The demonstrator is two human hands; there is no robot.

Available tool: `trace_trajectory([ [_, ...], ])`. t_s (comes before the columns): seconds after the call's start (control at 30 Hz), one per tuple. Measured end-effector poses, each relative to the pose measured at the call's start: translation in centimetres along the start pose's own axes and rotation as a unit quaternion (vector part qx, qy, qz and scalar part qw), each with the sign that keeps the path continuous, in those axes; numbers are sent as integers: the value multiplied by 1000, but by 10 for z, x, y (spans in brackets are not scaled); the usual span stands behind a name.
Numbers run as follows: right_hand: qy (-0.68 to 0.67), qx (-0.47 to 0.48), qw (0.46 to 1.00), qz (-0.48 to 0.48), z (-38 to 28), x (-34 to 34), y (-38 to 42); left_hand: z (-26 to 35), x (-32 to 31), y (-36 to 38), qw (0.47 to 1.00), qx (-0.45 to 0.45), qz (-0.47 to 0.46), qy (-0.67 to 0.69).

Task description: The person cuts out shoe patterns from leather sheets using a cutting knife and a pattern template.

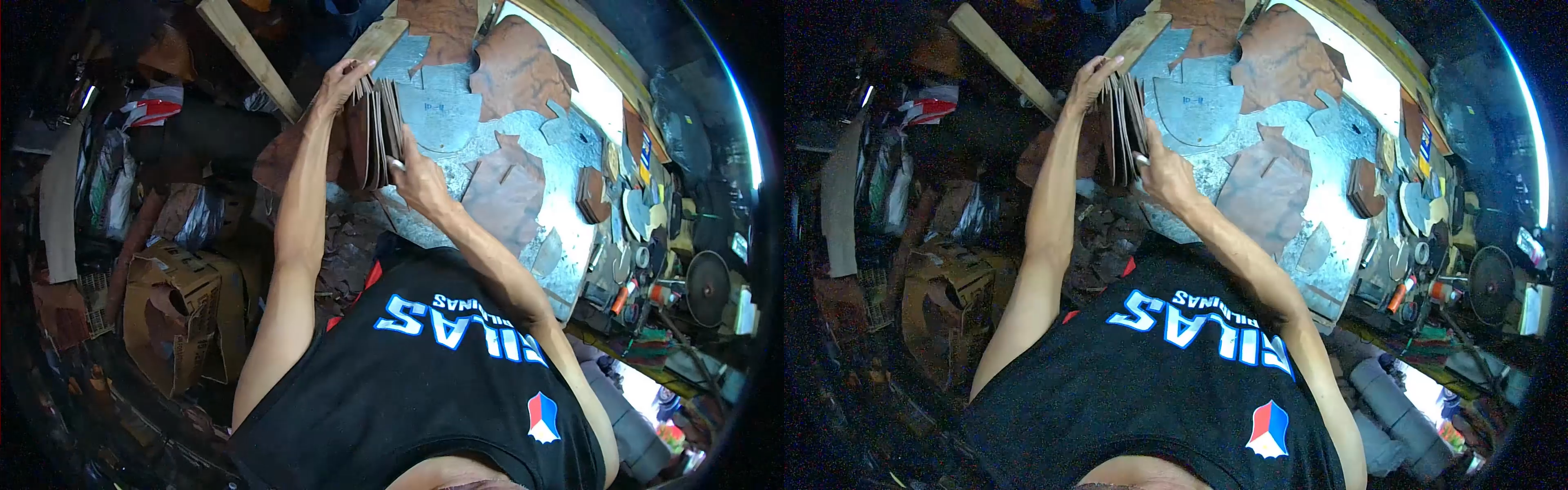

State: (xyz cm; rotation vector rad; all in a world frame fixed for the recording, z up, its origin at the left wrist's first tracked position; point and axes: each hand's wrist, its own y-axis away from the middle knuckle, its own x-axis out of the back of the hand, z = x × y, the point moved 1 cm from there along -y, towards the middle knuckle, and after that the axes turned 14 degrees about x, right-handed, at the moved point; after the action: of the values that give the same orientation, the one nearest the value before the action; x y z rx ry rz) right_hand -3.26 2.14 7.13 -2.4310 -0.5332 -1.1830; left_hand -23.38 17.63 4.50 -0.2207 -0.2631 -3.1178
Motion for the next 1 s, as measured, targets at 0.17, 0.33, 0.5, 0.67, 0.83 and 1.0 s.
trace_trajectory([
  [0.17,-170,17,985,2,8,5,4,-4,1,-6,1000,9,-16,-1],
  [0.33,-175,120,974,84,28,-11,5,0,1,-1,999,15,-35,33],
  [0.5,-332,-16,943,4,22,6,6,4,3,4,1000,-17,-18,7],
  [0.67,-216,58,972,73,26,-1,5,4,4,2,998,17,-40,45],
  [0.83,-228,-5,973,22,14,8,5,8,3,7,998,16,-42,45],
  [1.0,-182,11,983,36,15,4,4,0,5,0,999,7,-28,29],
])
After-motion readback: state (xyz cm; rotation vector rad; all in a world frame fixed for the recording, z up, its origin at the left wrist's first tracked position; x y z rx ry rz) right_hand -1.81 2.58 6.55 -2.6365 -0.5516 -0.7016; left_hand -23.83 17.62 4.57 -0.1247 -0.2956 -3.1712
